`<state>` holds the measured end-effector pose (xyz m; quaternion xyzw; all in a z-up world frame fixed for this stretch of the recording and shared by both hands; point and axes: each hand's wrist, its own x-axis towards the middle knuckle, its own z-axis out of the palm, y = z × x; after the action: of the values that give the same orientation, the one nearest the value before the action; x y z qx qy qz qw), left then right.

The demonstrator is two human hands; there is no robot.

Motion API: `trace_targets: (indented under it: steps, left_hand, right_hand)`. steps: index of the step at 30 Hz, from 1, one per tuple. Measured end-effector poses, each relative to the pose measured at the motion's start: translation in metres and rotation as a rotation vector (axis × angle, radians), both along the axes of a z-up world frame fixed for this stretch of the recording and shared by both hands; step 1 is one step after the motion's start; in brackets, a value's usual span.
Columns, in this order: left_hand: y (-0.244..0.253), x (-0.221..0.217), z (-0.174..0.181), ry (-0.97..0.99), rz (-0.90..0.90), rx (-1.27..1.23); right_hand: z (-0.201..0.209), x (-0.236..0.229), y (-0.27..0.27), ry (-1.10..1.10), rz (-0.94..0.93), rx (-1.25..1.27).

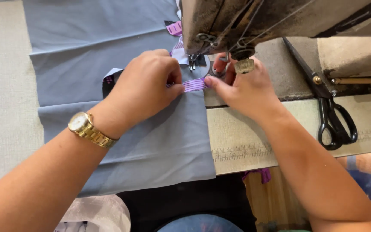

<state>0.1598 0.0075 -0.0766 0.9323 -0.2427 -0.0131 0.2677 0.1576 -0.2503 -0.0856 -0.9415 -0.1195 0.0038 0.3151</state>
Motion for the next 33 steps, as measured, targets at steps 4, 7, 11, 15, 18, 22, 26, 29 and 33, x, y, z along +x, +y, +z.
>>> trace_targets:
  steps: [4, 7, 11, 15, 18, 22, 26, 29, 33]
  left_hand:
    - [-0.006, 0.006, 0.006, 0.062, 0.067, 0.029]
    - [-0.006, 0.005, 0.01, 0.043, 0.071, -0.003]
    - [-0.003, 0.004, 0.011, 0.083, 0.078, -0.13]
    - [0.0, 0.004, 0.003, 0.009, 0.018, -0.32]
    - [0.003, 0.003, 0.002, -0.032, -0.004, -0.34]
    - [0.005, 0.004, 0.003, -0.041, -0.006, -0.301]
    - [0.01, 0.008, -0.004, -0.133, -0.022, -0.288]
    - [0.014, 0.011, -0.009, -0.141, -0.009, -0.254]
    - [0.014, 0.013, -0.014, -0.185, -0.03, -0.232]
  right_hand:
    - [0.012, -0.003, 0.009, 0.22, -0.165, 0.225]
    - [0.01, 0.001, 0.004, 0.124, 0.014, 0.136]
    - [-0.021, 0.011, -0.013, -0.244, 0.241, -0.175]
    - [-0.01, 0.006, -0.009, -0.199, 0.197, -0.156]
    - [-0.019, 0.004, -0.014, -0.202, 0.219, -0.118]
    - [-0.011, 0.002, -0.01, -0.217, 0.235, -0.194]
    - [-0.003, 0.003, 0.005, -0.089, 0.127, -0.092]
    - [0.003, -0.001, 0.02, 0.164, -0.038, 0.304]
    - [0.003, 0.001, 0.022, 0.17, -0.147, 0.563]
